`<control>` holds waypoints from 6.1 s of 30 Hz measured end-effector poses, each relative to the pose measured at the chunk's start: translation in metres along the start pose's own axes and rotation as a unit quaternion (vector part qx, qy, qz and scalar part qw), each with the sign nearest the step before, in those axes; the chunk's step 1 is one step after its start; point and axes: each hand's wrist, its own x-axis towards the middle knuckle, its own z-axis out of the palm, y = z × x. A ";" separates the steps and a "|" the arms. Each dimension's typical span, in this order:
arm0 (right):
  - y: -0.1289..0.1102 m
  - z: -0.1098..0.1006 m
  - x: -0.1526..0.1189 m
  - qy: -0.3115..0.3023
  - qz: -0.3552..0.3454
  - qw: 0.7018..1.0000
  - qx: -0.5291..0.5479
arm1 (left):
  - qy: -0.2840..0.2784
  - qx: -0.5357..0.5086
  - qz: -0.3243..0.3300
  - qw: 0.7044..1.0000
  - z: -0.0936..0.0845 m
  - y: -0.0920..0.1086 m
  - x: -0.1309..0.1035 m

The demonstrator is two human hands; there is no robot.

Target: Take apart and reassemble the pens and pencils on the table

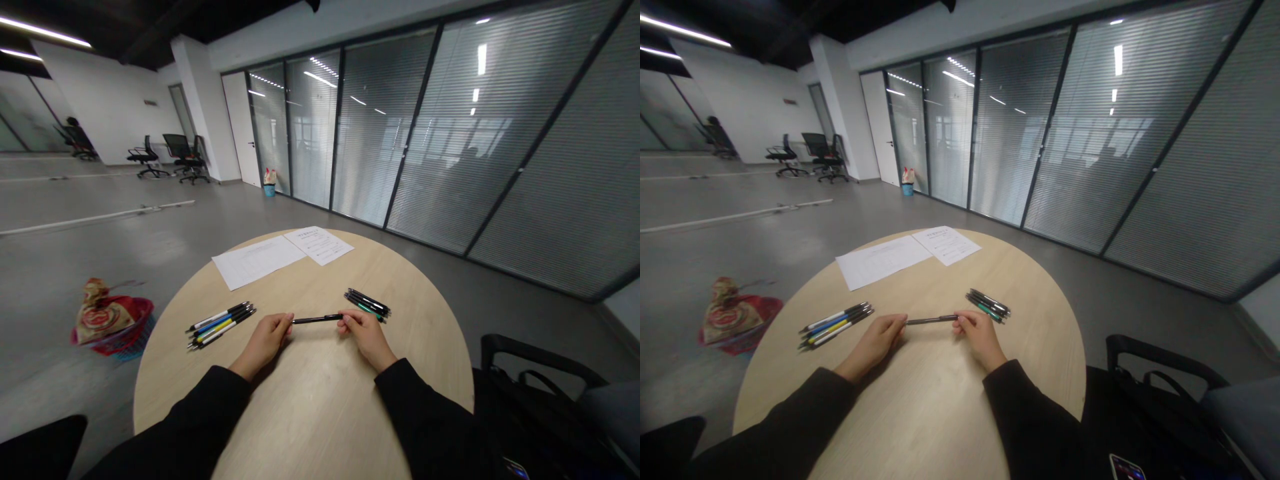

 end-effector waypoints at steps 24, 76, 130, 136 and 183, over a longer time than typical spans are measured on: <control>-0.008 0.000 -0.002 0.006 0.021 0.999 0.032 | -0.025 -0.030 0.093 0.995 0.002 -0.005 0.000; -0.007 -0.001 -0.002 0.014 0.015 0.999 0.042 | -0.024 0.021 0.100 0.994 -0.001 0.008 -0.005; -0.010 -0.003 0.002 0.098 0.020 0.995 0.030 | 0.008 0.313 0.118 0.942 -0.003 -0.019 0.005; -0.007 -0.004 0.002 0.094 0.020 0.995 0.024 | -0.007 0.295 0.118 0.948 -0.004 -0.018 0.004; -0.034 0.015 -0.025 -0.101 -0.238 0.852 -0.455 | 0.025 0.093 0.150 0.984 0.003 -0.001 -0.003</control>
